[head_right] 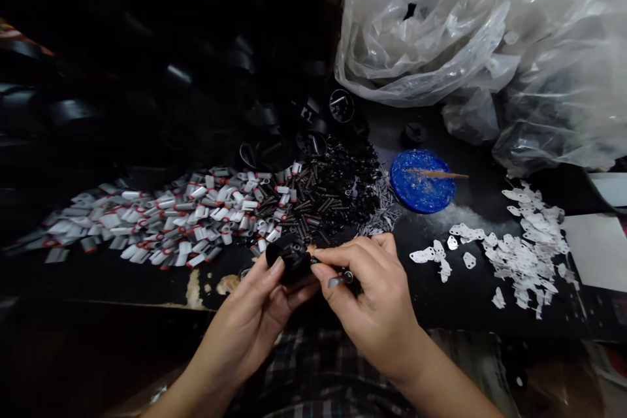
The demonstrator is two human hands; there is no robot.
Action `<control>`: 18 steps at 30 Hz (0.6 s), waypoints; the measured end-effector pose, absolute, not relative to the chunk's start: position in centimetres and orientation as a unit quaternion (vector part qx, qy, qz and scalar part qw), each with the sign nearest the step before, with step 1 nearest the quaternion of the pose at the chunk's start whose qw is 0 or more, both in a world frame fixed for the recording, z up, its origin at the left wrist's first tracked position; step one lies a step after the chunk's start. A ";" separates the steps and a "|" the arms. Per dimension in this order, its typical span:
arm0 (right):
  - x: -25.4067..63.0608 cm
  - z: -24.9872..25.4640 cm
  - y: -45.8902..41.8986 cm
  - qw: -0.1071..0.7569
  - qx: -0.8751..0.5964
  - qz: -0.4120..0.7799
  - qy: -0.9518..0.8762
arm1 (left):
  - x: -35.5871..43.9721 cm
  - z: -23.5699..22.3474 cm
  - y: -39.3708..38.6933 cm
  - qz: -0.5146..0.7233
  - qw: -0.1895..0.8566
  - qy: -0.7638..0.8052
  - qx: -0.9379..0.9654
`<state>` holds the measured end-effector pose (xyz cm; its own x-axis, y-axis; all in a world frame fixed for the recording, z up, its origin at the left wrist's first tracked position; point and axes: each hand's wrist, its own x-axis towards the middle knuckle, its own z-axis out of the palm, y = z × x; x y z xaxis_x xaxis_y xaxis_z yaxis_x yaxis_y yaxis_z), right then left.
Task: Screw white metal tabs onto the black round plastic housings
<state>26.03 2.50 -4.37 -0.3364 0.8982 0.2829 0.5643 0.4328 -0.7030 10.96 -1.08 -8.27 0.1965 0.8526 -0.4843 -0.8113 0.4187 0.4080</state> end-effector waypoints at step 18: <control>26.0 -3.2 2.6 0.288 -0.434 0.255 -0.815 | 9.7 -8.4 -1.0 0.445 0.801 0.389 0.094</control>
<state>25.98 2.56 -3.16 -0.4581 0.8536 0.2482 0.5593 0.4938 -0.6659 9.69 -1.04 -8.39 0.3005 0.7867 -0.5393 -0.6403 0.5855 0.4972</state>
